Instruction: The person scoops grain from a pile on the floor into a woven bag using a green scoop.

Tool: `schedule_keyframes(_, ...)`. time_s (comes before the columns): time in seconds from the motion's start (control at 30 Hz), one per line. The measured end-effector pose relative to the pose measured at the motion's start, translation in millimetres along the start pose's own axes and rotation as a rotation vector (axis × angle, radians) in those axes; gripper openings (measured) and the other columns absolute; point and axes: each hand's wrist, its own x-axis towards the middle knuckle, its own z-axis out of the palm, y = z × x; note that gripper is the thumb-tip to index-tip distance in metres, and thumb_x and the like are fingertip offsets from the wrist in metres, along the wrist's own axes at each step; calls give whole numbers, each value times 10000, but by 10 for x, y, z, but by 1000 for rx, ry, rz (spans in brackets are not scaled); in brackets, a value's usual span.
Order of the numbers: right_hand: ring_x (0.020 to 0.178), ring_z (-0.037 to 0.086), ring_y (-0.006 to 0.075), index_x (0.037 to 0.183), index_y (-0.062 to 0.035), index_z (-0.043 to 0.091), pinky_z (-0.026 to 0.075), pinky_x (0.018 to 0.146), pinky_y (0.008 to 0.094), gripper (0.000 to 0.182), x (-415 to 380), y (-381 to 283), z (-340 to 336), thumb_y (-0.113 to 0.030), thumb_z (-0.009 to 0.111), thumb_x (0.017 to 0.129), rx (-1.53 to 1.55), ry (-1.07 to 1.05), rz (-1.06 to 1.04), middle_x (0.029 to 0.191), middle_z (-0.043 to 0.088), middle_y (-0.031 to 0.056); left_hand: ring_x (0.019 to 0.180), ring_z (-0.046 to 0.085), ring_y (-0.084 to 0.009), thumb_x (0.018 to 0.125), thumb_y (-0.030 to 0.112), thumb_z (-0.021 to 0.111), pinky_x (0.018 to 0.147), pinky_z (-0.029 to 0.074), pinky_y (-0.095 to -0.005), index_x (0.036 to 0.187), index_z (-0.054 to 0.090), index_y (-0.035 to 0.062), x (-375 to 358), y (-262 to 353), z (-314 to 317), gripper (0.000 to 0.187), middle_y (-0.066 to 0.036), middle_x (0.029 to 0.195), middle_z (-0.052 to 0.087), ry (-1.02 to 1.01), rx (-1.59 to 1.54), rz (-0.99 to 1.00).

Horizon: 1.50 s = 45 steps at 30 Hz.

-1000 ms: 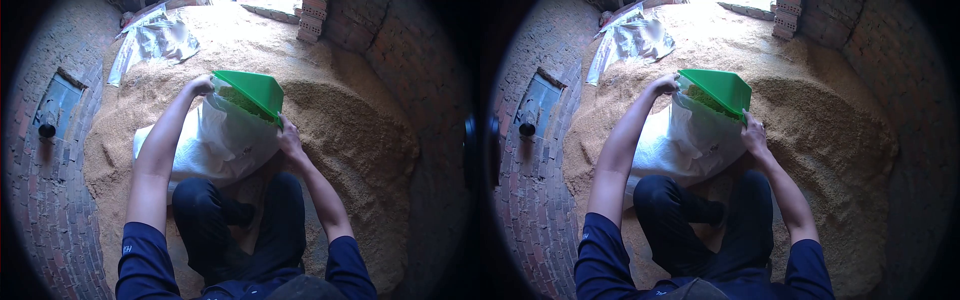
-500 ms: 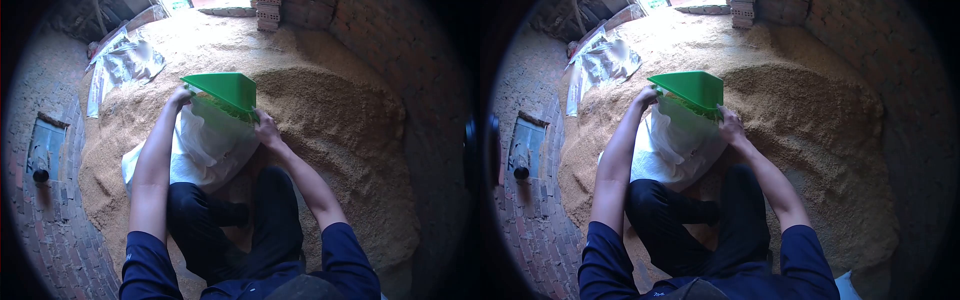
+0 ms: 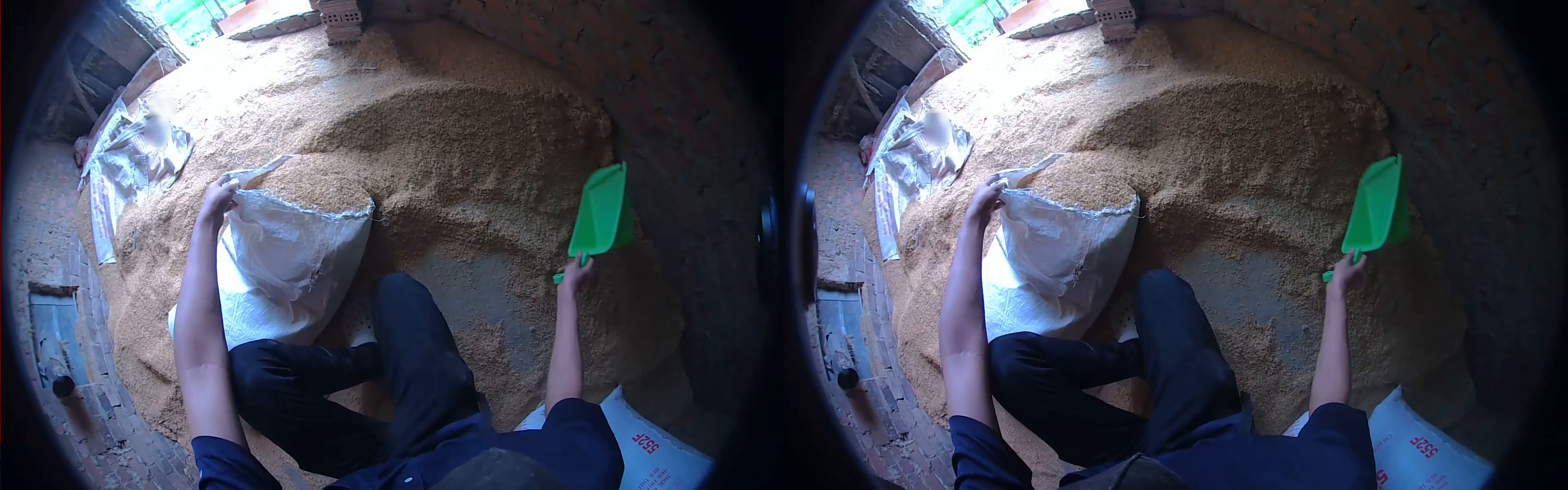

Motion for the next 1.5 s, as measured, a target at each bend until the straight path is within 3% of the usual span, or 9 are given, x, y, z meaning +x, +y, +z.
schedule_keyframes(0.07,746,624,260,1095,14,479,525,527,368,368,242,-104,-286,-276,514,871,-15,538,42,888,590,179,769,534,-140,786,184,537,653,442,-305,1148,538,89,70,-50,-25,374,-39,898,577,-11,-49,-4)
schedule_keyframes(0.13,911,595,325,1134,29,469,532,689,411,418,1034,506,-428,-271,511,847,-111,658,220,1014,574,225,768,535,-142,785,192,544,663,443,-308,1142,542,88,66,-39,-17,372,-41,900,575,6,-45,-12)
schedule_keyframes(0.3,911,574,381,1200,7,393,511,755,436,455,774,44,290,-254,490,840,-458,399,366,1115,510,251,794,532,-148,775,202,557,679,444,-306,1113,546,79,64,95,26,359,-48,902,571,-8,-26,-7)
schedule_keyframes(0.53,556,560,239,1326,-92,235,455,376,307,525,391,33,1750,-270,474,893,431,247,331,1024,513,173,816,524,-153,765,168,547,696,441,-313,976,549,70,138,151,134,233,-53,892,557,-21,-86,-4)
schedule_keyframes(0.67,438,469,192,1344,-117,184,450,370,305,571,-229,-409,1988,-255,502,890,388,-61,341,842,518,131,839,534,-162,755,153,562,715,445,-319,1031,516,72,177,192,153,292,-59,909,558,-47,-66,-32)
schedule_keyframes(0.7,438,469,192,1344,-117,184,450,370,305,571,-366,-501,2080,-255,502,890,383,-79,342,842,518,131,876,517,-160,741,178,594,752,410,-359,1323,370,93,282,134,111,629,-67,1012,558,-110,-79,-68)
schedule_keyframes(0.87,399,376,126,1147,-128,292,392,349,278,314,-900,-858,2476,-230,472,910,593,-542,454,624,382,44,926,490,-169,710,190,631,785,380,-391,1323,375,104,265,236,179,669,-54,1004,549,-90,65,-46)
schedule_keyframes(1.33,419,377,92,900,-128,375,377,358,250,163,-2253,-1626,2813,-243,490,907,296,-1307,464,628,375,8,855,519,-176,743,198,621,667,490,-314,1005,469,36,244,268,299,344,-101,956,500,-245,-80,-37)
schedule_keyframes(1.5,415,437,118,914,-88,440,406,355,282,143,-2925,-2081,2577,-226,476,903,100,-1388,41,621,451,27,666,527,-161,727,108,600,595,484,-303,891,491,52,373,80,298,204,-49,751,512,-124,-173,-1)
